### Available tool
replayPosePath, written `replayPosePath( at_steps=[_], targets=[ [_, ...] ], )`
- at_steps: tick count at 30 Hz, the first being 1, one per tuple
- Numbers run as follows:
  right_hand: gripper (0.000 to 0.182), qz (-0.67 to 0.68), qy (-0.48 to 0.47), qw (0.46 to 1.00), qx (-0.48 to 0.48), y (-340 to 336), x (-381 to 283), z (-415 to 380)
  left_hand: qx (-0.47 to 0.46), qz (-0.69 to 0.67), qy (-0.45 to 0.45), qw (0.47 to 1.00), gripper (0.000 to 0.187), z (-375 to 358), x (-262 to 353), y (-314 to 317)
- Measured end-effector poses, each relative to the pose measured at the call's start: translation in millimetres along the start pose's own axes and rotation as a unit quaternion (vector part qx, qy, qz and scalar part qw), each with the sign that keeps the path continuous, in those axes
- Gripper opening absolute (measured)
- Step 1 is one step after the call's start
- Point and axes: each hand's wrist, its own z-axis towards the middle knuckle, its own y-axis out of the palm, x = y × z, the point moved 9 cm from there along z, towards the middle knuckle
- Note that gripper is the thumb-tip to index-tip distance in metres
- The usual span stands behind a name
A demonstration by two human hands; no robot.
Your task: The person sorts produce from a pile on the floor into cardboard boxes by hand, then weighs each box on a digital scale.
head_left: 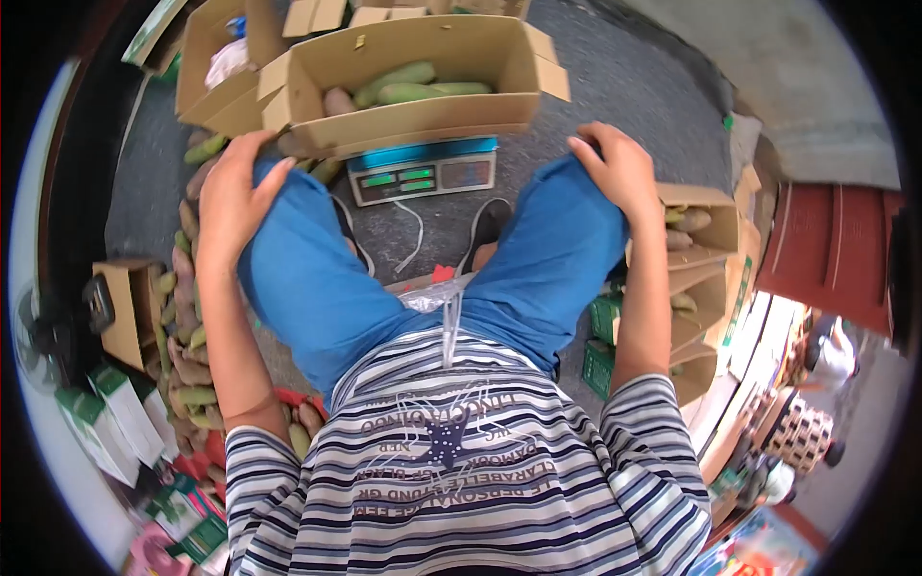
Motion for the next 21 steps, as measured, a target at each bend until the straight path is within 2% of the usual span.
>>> replayPosePath(
  at_steps=[3,7,10,11,14,15,21],
  targets=[
    [0.032,0.005,-0.005,1.000,0.015,1.1,2.1,-0.9,-0.024,0.014,0.016,0.999,0.036,6.5,6.5,5.2],
    [0.030,0.010,-0.017,0.996,0.090,-2.4,2.4,-5.2,-0.095,0.082,-0.006,0.992,0.037,28.1,6.0,26.5],
    [0.029,0.008,-0.020,0.992,0.124,-6.1,3.0,-11.5,-0.113,0.081,-0.007,0.990,0.037,48.0,12.9,50.6],
    [0.029,0.009,-0.022,0.991,0.131,-6.5,3.1,-13.1,-0.119,0.052,0.010,0.991,0.037,53.1,-2.6,71.3],
    [0.029,0.003,-0.023,0.988,0.156,-6.0,5.1,-15.4,-0.201,0.094,0.019,0.975,0.037,50.7,-9.3,92.8],
    [0.029,0.005,-0.023,0.987,0.162,-6.4,5.4,-16.0,-0.200,0.058,-0.001,0.978,0.038,51.4,-9.1,92.3],
    [0.028,-0.010,-0.008,0.990,0.144,-5.1,4.4,-14.9,-0.187,0.070,0.033,0.979,0.038,50.3,0.1,94.7]
  ],
)
